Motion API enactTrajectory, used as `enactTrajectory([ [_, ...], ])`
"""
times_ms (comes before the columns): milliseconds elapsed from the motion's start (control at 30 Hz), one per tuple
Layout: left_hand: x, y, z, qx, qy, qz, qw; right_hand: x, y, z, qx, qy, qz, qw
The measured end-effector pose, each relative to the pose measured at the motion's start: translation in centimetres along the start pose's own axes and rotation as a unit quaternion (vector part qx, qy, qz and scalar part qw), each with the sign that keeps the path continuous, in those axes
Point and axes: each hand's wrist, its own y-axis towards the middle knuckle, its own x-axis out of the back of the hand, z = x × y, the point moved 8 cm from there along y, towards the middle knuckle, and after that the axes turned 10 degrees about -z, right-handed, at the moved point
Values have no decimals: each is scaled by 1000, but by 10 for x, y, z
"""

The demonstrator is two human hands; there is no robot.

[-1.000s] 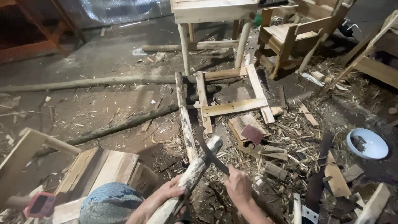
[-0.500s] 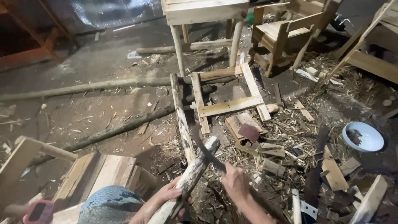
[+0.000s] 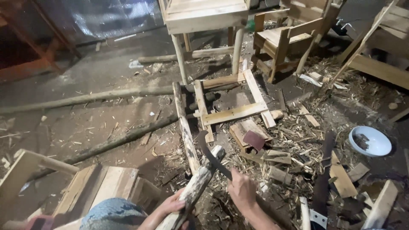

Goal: Peeling bark from a wooden branch using a curved blade tool in a woodworking area.

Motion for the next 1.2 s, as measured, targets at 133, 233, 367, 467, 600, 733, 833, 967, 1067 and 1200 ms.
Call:
enactTrajectory([
  [133,-42,-49,-11,-38,30,-11,999,-8,1,-18,-20,14,14,1000],
  [233,79,37,58,-70,106,-5,992,-14,1,-17,-6,-27,5,1000],
  [367,78,28,48,-95,192,-47,976,-4,8,1,3,23,28,999],
  [467,7,-16,23,-36,14,51,998,-8,22,-29,-69,-68,85,992],
  [600,58,22,57,-23,35,67,997,7,17,-22,-92,-39,37,994],
  [733,-137,-114,-78,-13,-159,107,981,-5,8,-16,-84,-50,57,994],
  [833,-120,-117,-71,0,-146,37,989,-2,-1,0,-23,-34,12,999],
  [967,-122,-99,-62,0,-248,83,965,-17,4,-31,-66,-35,47,996],
  [1067,-124,-116,-64,30,-183,81,979,-12,4,-20,-68,-41,42,996],
  [1200,-115,-114,-56,21,-186,32,982,-8,3,-11,-37,2,42,998],
])
